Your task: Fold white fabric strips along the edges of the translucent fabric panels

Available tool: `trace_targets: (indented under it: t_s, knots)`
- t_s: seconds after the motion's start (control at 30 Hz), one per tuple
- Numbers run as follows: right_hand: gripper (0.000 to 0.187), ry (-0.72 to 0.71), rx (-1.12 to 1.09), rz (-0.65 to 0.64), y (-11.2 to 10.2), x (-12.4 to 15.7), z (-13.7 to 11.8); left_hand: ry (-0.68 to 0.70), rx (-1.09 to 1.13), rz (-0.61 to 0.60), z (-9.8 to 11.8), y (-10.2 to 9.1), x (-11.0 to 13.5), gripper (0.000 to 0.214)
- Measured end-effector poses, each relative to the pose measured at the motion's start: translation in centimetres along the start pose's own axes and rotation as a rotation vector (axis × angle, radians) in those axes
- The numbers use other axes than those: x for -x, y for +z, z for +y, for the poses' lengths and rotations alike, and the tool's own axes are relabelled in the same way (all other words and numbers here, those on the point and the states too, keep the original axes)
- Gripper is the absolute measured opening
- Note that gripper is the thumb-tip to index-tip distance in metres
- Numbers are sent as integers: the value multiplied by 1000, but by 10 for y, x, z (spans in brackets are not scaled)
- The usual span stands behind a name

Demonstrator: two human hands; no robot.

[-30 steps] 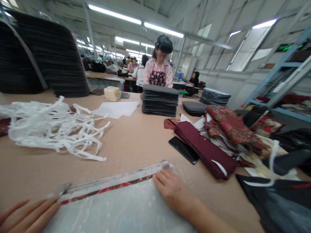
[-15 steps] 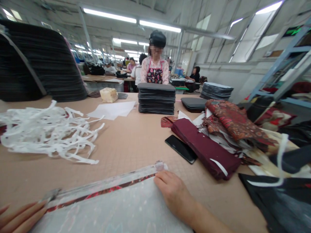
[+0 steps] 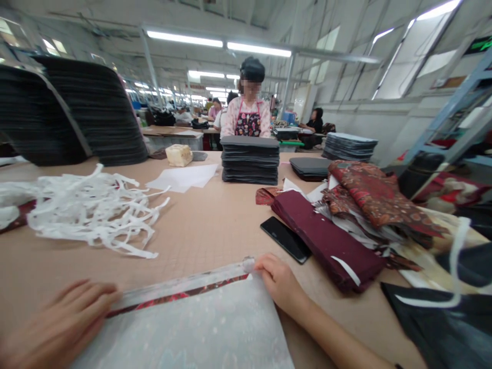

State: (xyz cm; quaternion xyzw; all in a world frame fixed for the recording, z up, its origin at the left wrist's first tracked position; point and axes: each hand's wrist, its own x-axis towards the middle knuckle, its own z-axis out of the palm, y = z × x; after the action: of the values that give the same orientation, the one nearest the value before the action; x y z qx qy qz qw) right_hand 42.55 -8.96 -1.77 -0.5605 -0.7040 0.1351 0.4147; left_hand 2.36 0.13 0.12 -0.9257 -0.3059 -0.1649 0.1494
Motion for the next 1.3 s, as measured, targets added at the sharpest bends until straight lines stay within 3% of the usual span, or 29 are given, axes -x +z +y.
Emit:
trace_targets:
  t_s: [0.1, 0.2, 0.33, 0.6, 0.8, 0.9, 1.07, 1.3]
  knots:
    - [33, -142, 93, -50, 4, 6, 0, 112, 139, -51, 57, 5, -57, 29]
    - [30, -166, 193, -53, 9, 11, -2, 188, 252, -178, 111, 22, -107, 27]
    - [26, -125, 234, -50, 13, 13, -3, 227, 246, -223, 149, 42, -143, 17]
    - [33, 11, 58, -8, 10, 6, 0, 236, 258, -177, 160, 54, -151, 25]
    - [16, 148, 51, -5, 11, 0, -2, 269, 231, -170, 162, 55, -151, 24]
    - [16, 216, 114, -31, 13, -7, -4, 268, 221, -172, 162, 54, -151, 24]
    - [20, 302, 241, -165, 13, -25, -3, 270, 218, -181, 162, 50, -152, 24]
    - [16, 347, 174, -378, 3, -50, 11, 258, 208, -197, 162, 51, -153, 21]
